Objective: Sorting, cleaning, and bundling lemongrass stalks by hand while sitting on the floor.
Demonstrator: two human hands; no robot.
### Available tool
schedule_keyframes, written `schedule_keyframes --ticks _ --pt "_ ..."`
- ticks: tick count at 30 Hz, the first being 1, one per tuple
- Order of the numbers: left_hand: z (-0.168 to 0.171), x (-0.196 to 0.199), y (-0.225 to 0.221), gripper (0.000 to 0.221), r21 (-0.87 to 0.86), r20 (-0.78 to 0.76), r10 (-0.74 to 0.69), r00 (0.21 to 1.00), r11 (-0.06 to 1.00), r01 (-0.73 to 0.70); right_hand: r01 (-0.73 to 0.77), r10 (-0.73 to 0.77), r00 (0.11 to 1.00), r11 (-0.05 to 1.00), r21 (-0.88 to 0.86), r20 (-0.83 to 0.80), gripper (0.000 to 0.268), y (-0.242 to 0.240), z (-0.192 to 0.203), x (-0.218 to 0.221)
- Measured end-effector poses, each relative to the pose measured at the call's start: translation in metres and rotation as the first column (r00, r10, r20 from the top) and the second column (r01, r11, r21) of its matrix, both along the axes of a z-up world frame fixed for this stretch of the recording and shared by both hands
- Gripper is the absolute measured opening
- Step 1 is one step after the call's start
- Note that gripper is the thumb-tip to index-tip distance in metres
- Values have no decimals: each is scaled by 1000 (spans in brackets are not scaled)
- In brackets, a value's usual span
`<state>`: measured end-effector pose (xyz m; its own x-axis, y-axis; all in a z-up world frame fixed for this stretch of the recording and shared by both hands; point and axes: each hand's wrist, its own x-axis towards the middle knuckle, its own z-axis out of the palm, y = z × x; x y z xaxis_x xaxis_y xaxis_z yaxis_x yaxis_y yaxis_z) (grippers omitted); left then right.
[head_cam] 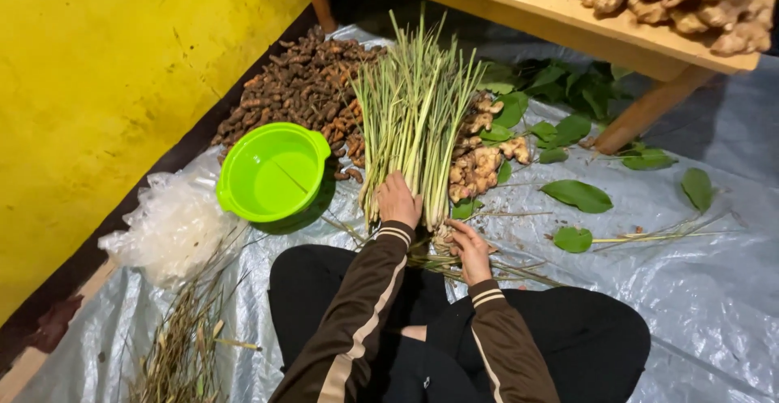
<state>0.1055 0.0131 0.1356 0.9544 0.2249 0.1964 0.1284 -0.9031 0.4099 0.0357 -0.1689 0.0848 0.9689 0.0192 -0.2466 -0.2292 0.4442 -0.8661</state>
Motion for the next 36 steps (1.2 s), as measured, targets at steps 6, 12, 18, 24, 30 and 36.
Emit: schedule_keyframes --ticks 6,12,18,24,30,36 --pt "-4 12 3 66 -68 4 33 999 997 -33 -14 14 1000 1000 8 -2 31 0 -14 3" --pt "-7 18 7 55 48 -12 37 999 998 -36 -27 27 1000 1000 16 -6 31 1 1 0" --pt "-29 36 22 40 45 -40 59 997 997 -57 -35 36 999 999 18 -16 31 1 9 -2" --pt "-43 46 29 22 -71 -30 74 997 995 -76 -27 27 999 1000 -5 -30 31 3 12 -4" --pt "24 2 28 62 -475 -149 -75 986 880 -5 -22 20 999 999 -36 -40 29 5 1 -1" --pt "-16 -5 35 54 -991 -33 -205 978 130 -7 -42 47 999 977 -208 21 24 11 9 -5"
